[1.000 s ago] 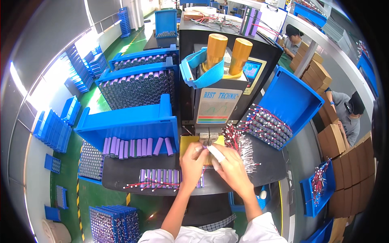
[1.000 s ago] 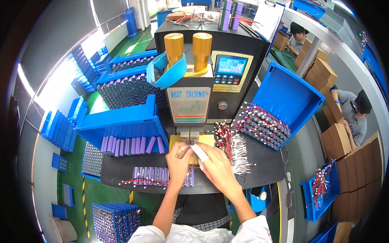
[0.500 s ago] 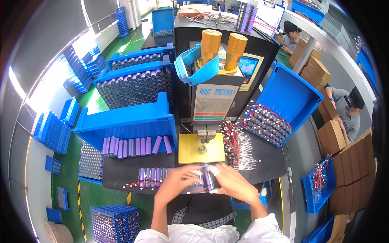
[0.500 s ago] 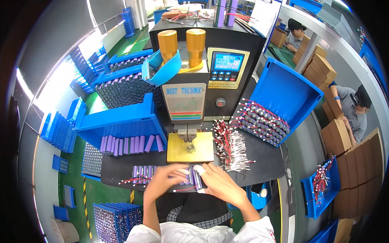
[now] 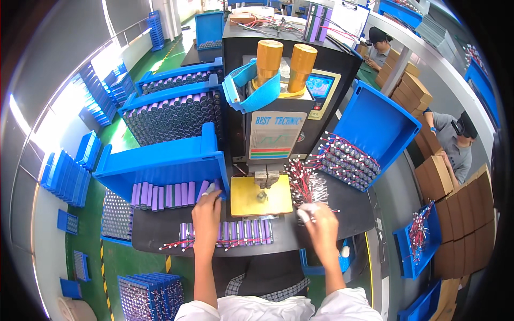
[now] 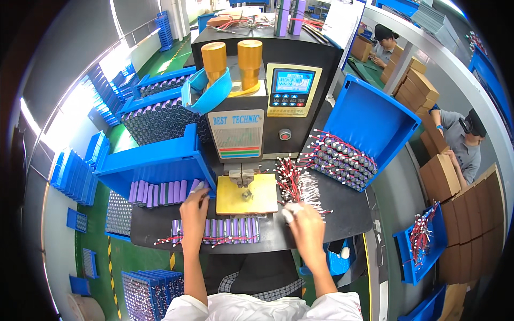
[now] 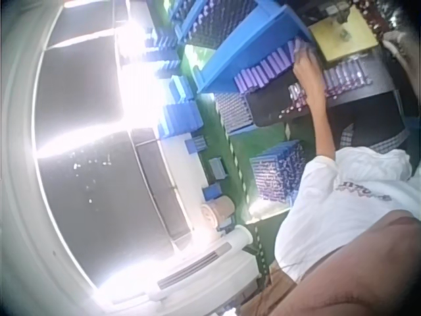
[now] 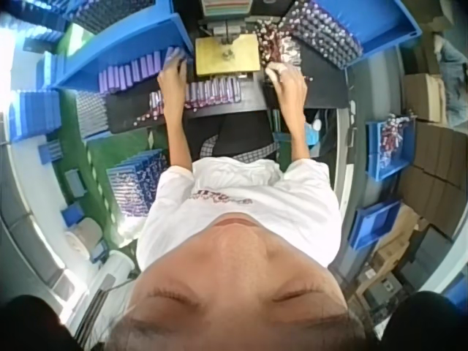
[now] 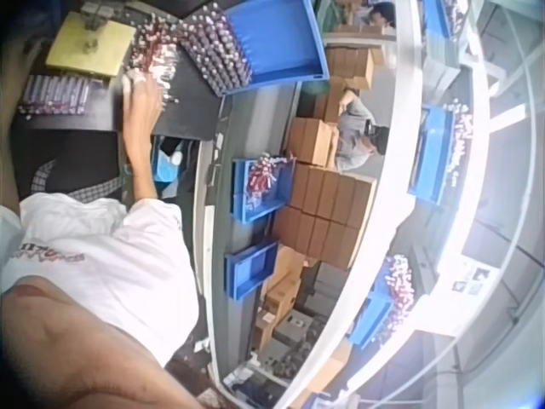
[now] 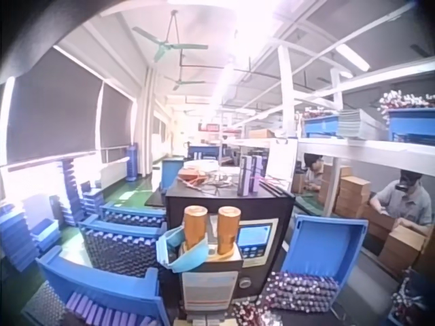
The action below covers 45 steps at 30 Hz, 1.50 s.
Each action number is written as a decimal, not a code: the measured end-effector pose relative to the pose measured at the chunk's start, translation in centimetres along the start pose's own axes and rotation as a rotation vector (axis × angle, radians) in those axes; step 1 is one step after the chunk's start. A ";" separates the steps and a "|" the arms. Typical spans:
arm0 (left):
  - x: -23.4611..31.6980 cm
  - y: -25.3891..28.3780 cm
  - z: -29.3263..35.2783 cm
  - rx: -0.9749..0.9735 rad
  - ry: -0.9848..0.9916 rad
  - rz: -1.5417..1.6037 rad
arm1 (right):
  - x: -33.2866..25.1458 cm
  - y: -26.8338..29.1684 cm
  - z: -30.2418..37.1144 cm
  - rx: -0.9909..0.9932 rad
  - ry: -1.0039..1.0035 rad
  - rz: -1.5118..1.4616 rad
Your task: Assembling electronic components using a manual press at a production station.
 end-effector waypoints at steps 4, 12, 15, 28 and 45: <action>0.6 2.7 0.9 0.222 0.203 0.436 | 2.2 0.3 0.0 0.072 0.020 0.176; 6.5 1.3 0.8 0.148 -0.063 0.436 | 3.0 1.1 0.0 0.217 -0.105 -0.038; 7.0 -1.0 0.9 0.117 -0.129 0.390 | 3.5 1.5 0.0 0.293 -0.160 -0.123; 6.4 -5.0 1.0 -0.002 0.082 0.703 | 1.3 1.6 -2.3 0.329 -0.118 -0.242; 6.5 -5.4 1.0 0.002 0.102 0.737 | 2.8 0.8 -0.8 -0.001 -0.003 0.022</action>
Point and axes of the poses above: each hand's wrist, its own z-axis away from the middle knuckle, its own y-axis out of the back of the hand, x = y × z, the point moved 7 cm from there along -z, towards the middle knuckle
